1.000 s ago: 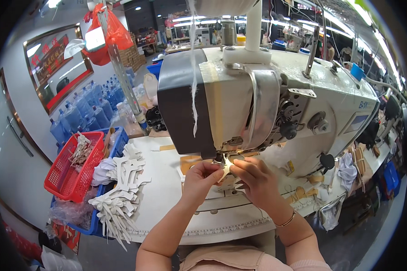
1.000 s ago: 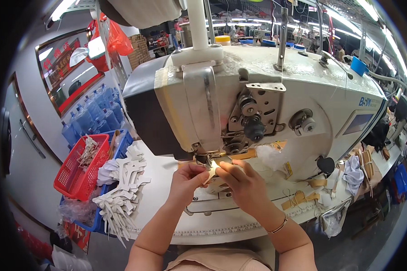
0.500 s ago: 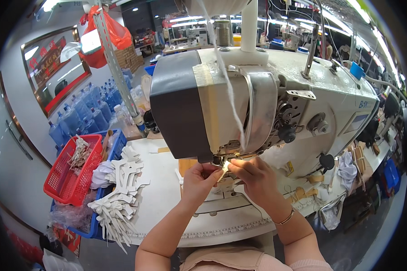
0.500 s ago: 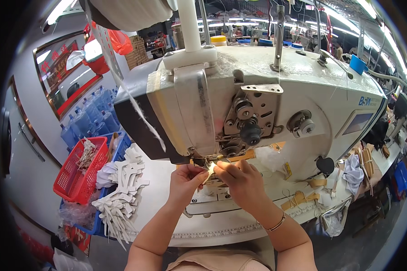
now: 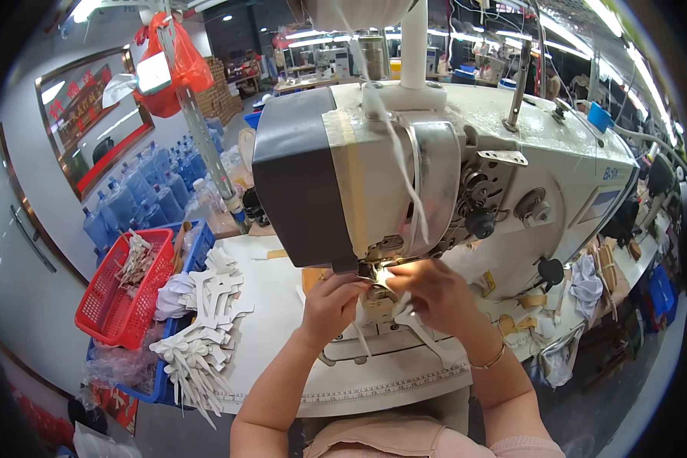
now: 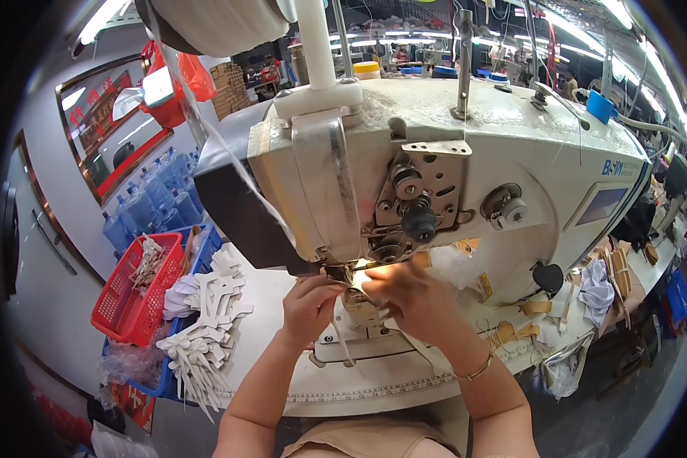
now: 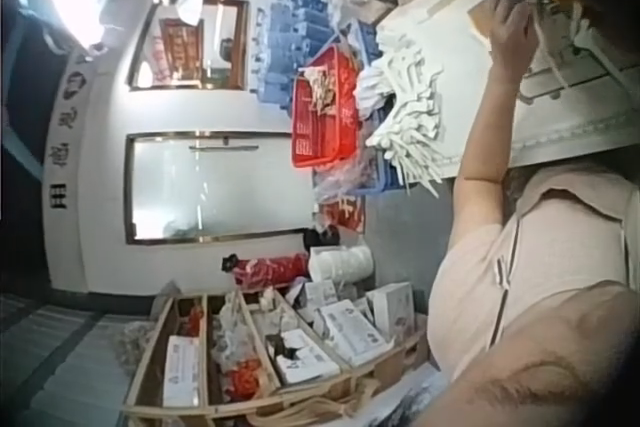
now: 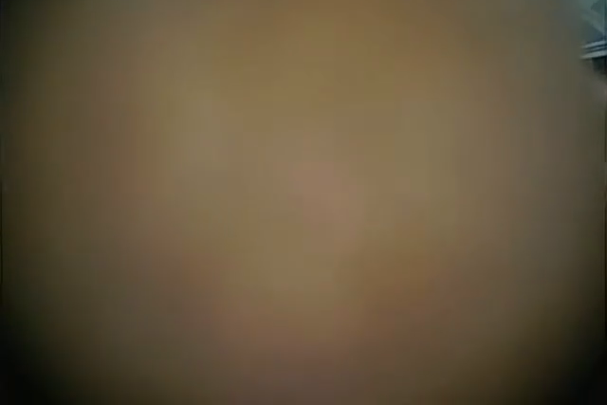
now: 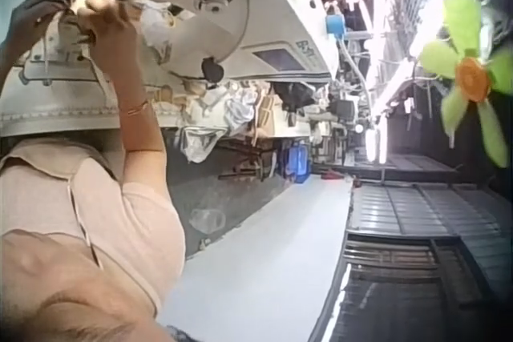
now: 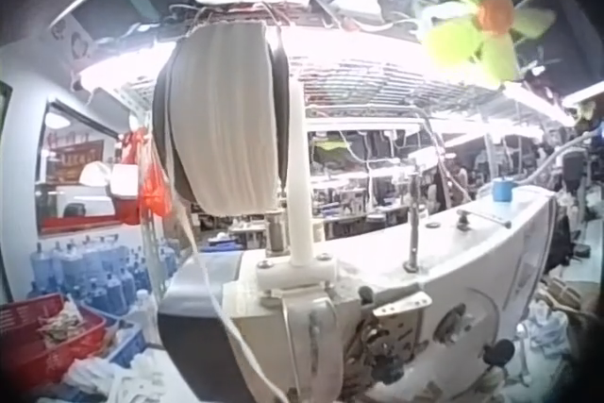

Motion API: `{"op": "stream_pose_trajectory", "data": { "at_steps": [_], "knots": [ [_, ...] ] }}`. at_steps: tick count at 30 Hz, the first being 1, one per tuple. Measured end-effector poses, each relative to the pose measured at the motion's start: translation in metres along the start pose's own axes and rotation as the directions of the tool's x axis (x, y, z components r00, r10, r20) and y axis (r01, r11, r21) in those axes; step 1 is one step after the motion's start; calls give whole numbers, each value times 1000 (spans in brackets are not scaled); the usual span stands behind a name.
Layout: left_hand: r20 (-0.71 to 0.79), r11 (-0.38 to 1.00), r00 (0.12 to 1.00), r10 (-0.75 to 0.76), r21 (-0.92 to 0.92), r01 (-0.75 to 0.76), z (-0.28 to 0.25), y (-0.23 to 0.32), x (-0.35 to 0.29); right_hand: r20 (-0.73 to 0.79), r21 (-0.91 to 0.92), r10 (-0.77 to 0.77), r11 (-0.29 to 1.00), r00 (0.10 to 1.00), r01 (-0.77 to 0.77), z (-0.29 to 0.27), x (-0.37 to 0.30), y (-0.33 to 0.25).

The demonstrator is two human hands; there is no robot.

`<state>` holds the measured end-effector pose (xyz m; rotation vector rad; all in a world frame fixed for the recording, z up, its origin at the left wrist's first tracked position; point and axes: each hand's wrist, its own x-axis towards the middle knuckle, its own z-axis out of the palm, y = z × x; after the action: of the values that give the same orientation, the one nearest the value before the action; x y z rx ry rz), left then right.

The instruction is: Stitching pieces of shoe upper material using a sewing machine.

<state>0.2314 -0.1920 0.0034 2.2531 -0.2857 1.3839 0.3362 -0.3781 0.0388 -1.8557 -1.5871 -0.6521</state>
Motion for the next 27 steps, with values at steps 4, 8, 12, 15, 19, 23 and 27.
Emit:
{"op": "stream_pose_trajectory", "data": {
  "at_steps": [4,8,12,15,19,23,27],
  "knots": [
    [2,996,999,52,68,-52,2,2,0,-57,7,-33,999,998,34,2,-4,-7],
    [-26,997,999,44,66,-42,4,-2,-3,-53,13,-44,999,998,45,4,-3,-7],
    [-31,997,999,-24,67,26,5,-2,-1,-37,36,-19,999,999,21,3,1,-6],
    [-31,997,999,-44,58,46,7,-3,-2,-86,79,19,997,996,-12,5,3,-8],
    [-42,998,999,-28,50,30,7,-4,-3,-93,112,-17,993,996,27,3,2,-3],
    [34,977,982,-185,-105,188,4,-4,-3,9,255,454,861,891,-441,-9,-22,14],
    [330,494,727,-602,-562,664,5,-12,-2,47,167,478,862,877,-479,-9,-74,46]
  ]
}}
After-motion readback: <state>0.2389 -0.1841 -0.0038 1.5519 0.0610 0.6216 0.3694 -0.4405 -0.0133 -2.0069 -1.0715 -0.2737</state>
